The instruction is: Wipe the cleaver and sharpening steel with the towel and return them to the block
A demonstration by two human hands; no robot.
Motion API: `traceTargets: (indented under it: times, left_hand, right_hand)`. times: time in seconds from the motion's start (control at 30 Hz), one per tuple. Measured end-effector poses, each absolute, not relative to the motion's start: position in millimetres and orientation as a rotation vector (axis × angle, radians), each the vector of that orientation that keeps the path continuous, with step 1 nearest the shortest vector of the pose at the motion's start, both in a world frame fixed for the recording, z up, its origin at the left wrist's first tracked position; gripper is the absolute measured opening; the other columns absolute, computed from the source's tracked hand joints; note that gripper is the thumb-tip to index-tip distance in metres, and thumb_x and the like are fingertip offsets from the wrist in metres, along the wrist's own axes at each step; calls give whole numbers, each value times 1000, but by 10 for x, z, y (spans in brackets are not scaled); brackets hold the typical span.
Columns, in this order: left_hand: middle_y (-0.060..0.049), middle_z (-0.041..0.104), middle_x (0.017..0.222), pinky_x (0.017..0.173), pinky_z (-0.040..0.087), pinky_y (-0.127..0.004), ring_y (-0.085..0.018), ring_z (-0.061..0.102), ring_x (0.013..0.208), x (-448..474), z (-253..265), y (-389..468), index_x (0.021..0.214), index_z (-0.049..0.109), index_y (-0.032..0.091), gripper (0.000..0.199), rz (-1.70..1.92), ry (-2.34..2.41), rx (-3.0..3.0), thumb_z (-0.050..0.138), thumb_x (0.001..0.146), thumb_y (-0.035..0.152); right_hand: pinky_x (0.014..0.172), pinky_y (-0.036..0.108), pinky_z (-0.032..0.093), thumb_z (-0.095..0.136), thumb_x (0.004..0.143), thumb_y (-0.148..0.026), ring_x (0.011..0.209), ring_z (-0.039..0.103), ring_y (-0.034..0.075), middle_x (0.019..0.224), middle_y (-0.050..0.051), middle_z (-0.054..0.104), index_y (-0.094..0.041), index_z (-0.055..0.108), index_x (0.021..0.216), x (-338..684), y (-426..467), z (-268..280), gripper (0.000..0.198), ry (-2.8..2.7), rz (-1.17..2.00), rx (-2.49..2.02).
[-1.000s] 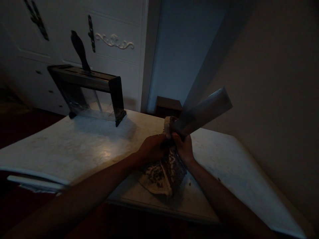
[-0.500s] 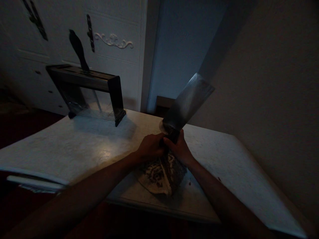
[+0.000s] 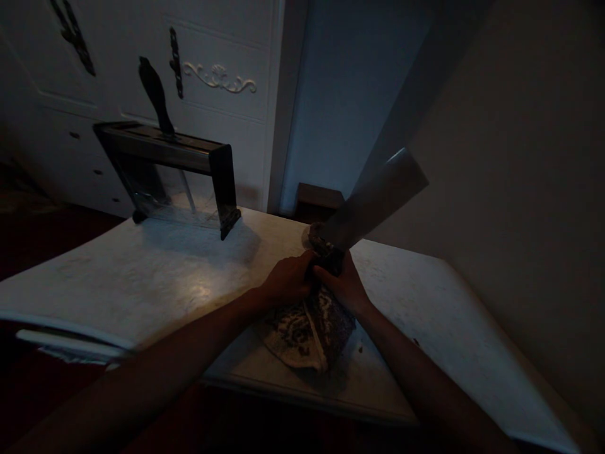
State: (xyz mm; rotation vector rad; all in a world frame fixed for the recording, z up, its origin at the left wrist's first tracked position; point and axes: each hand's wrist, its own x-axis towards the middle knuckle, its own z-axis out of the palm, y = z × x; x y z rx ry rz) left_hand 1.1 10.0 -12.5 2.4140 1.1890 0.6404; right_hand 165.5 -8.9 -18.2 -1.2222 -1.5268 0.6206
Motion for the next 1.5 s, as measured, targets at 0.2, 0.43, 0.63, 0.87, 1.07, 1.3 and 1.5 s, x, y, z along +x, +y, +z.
traceTargets:
  times: [0.2,0.43,0.63,0.87,1.07,1.3,1.5]
  left_hand:
    - [-8,70,90,69,46,-33,-28,67,84,16,-126,83,109,53,20,29,643,1173,2452,53,81,28]
    - [-10,68,99,80,48,-35,-25,64,92,15,-149,99,102,60,18,24,819,1047,2431,54,79,24]
    - [-9,67,99,83,49,-36,-24,62,93,25,-142,104,100,61,18,24,816,1046,2419,55,77,24]
    - [-9,66,95,77,49,-36,-25,63,87,39,-93,59,100,60,17,24,746,1182,2421,56,81,31]
    - [-4,63,93,74,49,-34,-21,62,84,18,-121,96,96,56,20,24,918,1222,2244,63,78,34]
    - [-4,58,95,65,48,-28,-15,57,73,21,-150,160,117,49,17,56,1072,1007,1978,71,68,33]
    - [-5,57,95,73,48,-30,-17,55,83,17,-158,202,103,62,14,34,1117,841,1916,64,72,29]
  right_hand:
    - [101,46,42,73,67,-31,111,56,27,117,8,61,-22,48,118,1690,-73,-243,58,-1514,622,-1217]
    - [101,45,42,68,65,-25,110,56,27,115,8,60,-21,44,118,1659,-72,-223,58,-1469,628,-1275]
    - [101,45,42,70,65,-27,109,56,27,115,8,60,-21,44,117,1669,-61,-246,59,-1473,641,-1272]
    - [96,43,44,71,65,-26,106,56,26,113,7,60,-22,47,115,1688,-10,-277,56,-1442,630,-1159]
    - [92,43,47,72,62,-28,102,59,26,109,6,63,-21,49,112,1656,-20,-208,55,-1371,671,-1155]
    - [93,45,48,75,57,-27,101,61,27,107,5,66,-23,52,106,1650,0,-203,54,-1290,688,-1172]
    - [90,42,49,76,56,-29,96,62,25,104,4,67,-23,52,99,1671,32,-187,50,-1274,739,-1140]
